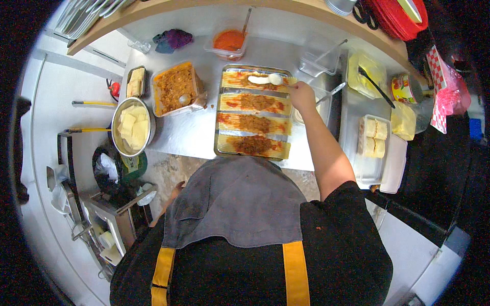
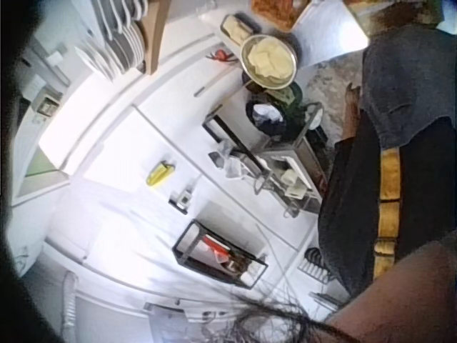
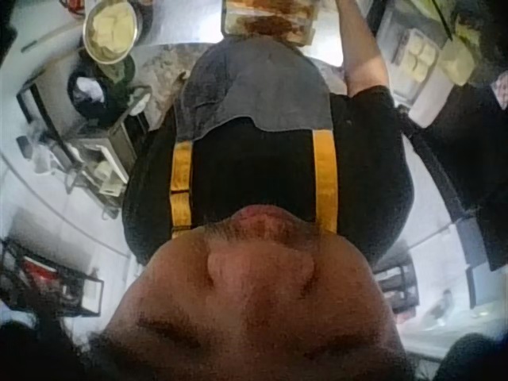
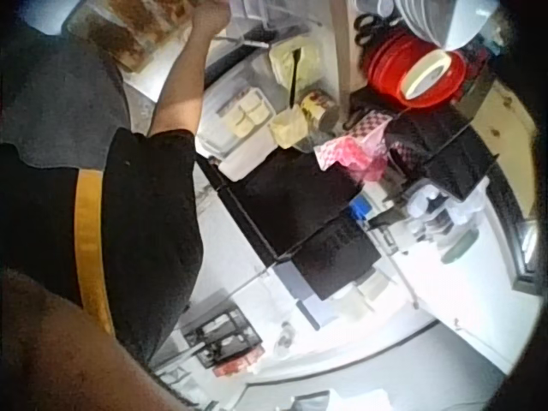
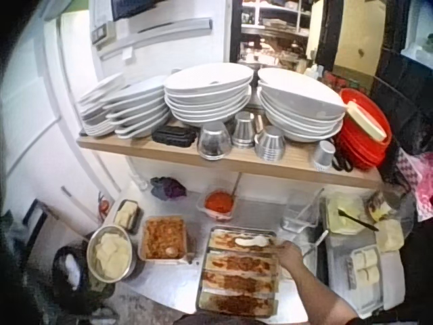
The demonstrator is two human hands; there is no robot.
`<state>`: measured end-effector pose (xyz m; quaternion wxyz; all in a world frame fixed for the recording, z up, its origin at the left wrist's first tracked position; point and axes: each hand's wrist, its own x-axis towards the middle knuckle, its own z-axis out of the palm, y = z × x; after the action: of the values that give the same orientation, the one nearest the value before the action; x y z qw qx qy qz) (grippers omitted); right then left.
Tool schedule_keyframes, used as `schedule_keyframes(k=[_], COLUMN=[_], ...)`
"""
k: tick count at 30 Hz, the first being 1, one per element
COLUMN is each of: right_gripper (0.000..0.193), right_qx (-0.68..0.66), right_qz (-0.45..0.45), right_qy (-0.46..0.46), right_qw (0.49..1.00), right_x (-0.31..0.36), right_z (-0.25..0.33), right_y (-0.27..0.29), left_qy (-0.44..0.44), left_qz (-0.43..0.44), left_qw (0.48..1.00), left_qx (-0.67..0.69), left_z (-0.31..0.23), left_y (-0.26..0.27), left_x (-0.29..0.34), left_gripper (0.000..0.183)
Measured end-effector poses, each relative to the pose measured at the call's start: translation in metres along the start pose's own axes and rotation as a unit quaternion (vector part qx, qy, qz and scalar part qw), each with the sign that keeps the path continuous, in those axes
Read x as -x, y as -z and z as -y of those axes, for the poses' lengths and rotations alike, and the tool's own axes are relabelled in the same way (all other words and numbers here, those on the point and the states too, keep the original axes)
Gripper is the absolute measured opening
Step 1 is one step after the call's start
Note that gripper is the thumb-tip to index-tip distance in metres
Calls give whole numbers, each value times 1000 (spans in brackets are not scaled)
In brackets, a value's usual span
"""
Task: The person spreads red sauce on several tortillas laid out on a tray, then adds a brown filling and a white creamy topping. They roll each tortilla into a taco and place the finished items into a container.
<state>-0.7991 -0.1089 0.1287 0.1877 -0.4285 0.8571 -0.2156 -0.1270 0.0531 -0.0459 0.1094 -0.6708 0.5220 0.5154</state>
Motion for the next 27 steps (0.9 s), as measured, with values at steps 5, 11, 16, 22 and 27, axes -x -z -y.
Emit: schedule_keyframes(k=[5, 11, 16, 22, 27], right_gripper=[21, 19, 21, 28, 29], right_qx=[-341, -567, -363, 86, 161], right_qz=[48, 100, 95, 54, 71], right_qy=[-185, -255, -78, 221, 240], right_qw=[921, 777, 924, 970, 955], right_x=[-2, 29, 50, 77, 85], right_z=[-25, -23, -5, 24, 23], right_y=[2, 18, 11, -12, -14], left_qy=[26, -12, -4, -6, -6], left_qz=[-13, 2, -5, -7, -16], left_qw=[999, 1000, 1000, 997, 999], left_qx=[46, -2, -22, -80, -45], left_z=[-10, -2, -19, -38, -35], left_y=[6, 6, 7, 10, 8], left_x=[-14, -25, -18, -1, 10], left_gripper=[69, 70, 67, 67, 65])
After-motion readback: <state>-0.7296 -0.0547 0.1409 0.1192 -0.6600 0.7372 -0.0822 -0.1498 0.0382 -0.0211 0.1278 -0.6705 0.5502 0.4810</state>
